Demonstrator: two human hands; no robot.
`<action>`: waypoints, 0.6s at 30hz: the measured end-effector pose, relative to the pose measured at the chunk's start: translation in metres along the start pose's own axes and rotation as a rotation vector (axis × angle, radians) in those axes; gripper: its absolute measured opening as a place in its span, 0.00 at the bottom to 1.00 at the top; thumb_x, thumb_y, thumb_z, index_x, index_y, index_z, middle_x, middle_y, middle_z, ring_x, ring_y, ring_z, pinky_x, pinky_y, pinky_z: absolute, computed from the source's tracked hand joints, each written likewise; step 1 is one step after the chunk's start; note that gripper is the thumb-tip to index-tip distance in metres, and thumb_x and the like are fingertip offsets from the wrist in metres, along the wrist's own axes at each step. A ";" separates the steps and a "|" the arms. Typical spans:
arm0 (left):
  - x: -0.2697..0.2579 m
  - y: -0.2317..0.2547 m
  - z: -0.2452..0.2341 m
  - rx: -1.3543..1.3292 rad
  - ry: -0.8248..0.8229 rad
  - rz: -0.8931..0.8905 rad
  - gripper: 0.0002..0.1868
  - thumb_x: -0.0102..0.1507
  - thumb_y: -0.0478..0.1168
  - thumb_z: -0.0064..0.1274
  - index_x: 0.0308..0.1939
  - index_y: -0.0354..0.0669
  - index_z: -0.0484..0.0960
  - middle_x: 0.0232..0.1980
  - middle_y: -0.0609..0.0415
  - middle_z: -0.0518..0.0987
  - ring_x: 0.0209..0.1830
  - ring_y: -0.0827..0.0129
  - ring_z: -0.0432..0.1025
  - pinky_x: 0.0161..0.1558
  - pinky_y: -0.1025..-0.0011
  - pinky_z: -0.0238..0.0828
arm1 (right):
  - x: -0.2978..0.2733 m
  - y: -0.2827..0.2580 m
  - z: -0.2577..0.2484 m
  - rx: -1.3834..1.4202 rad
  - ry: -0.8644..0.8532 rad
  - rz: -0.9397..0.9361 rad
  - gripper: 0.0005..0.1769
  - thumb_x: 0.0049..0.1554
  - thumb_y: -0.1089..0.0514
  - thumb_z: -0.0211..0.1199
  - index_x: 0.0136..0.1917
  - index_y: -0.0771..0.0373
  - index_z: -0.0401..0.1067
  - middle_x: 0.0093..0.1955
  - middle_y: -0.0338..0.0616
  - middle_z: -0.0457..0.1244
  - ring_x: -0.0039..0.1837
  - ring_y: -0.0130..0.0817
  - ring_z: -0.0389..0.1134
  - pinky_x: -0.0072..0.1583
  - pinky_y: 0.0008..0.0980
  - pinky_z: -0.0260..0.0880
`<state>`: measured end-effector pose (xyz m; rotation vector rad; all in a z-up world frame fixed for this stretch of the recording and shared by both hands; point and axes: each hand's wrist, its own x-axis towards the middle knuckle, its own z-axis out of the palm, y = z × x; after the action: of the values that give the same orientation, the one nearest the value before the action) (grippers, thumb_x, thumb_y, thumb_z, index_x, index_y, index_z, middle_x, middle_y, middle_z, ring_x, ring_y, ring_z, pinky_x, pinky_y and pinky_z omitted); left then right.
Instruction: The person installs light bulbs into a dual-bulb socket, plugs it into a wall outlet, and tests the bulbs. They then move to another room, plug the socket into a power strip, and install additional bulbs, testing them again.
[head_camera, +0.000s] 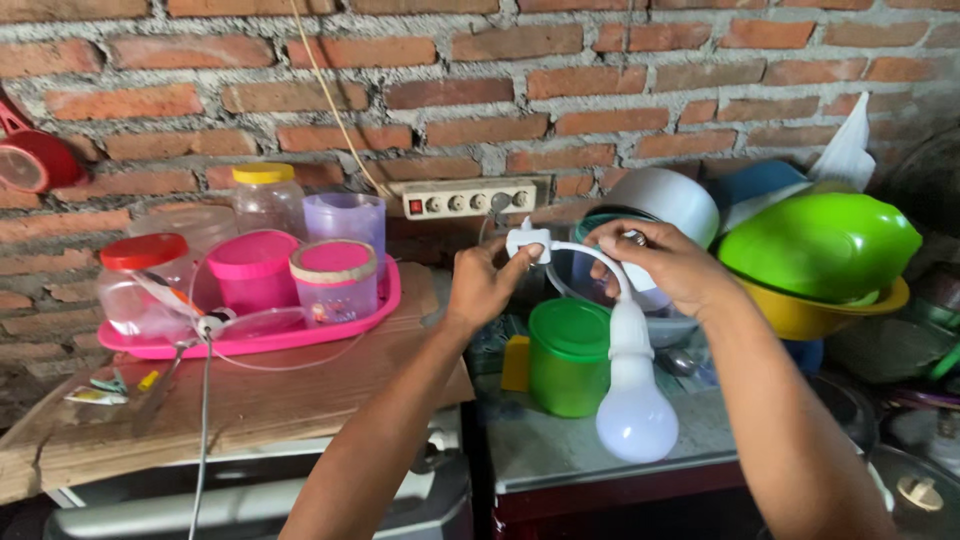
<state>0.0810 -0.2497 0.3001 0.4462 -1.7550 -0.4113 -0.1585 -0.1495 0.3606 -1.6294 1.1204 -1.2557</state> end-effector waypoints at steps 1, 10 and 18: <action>0.000 -0.005 -0.003 -0.012 0.006 -0.080 0.22 0.64 0.52 0.60 0.45 0.34 0.87 0.32 0.47 0.86 0.32 0.74 0.81 0.37 0.69 0.77 | 0.006 0.005 0.003 0.091 0.049 0.044 0.21 0.61 0.48 0.61 0.60 0.65 0.75 0.42 0.44 0.70 0.39 0.31 0.71 0.41 0.31 0.72; 0.003 -0.065 0.006 0.026 0.111 -0.504 0.28 0.64 0.58 0.57 0.36 0.31 0.88 0.25 0.49 0.84 0.26 0.71 0.79 0.32 0.70 0.75 | 0.089 0.079 0.017 0.885 -0.094 -0.068 0.32 0.63 0.36 0.51 0.62 0.66 0.73 0.48 0.49 0.70 0.44 0.39 0.72 0.44 0.39 0.75; 0.023 -0.128 0.037 -0.478 0.200 -0.779 0.27 0.63 0.54 0.59 0.37 0.25 0.84 0.31 0.45 0.83 0.27 0.64 0.81 0.30 0.64 0.81 | 0.174 0.145 0.038 0.719 0.359 -0.109 0.24 0.62 0.39 0.50 0.59 0.55 0.74 0.43 0.41 0.69 0.38 0.38 0.70 0.39 0.47 0.73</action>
<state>0.0504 -0.3701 0.2476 0.7815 -1.1771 -1.2567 -0.1257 -0.3567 0.2672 -0.9521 0.6503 -1.8075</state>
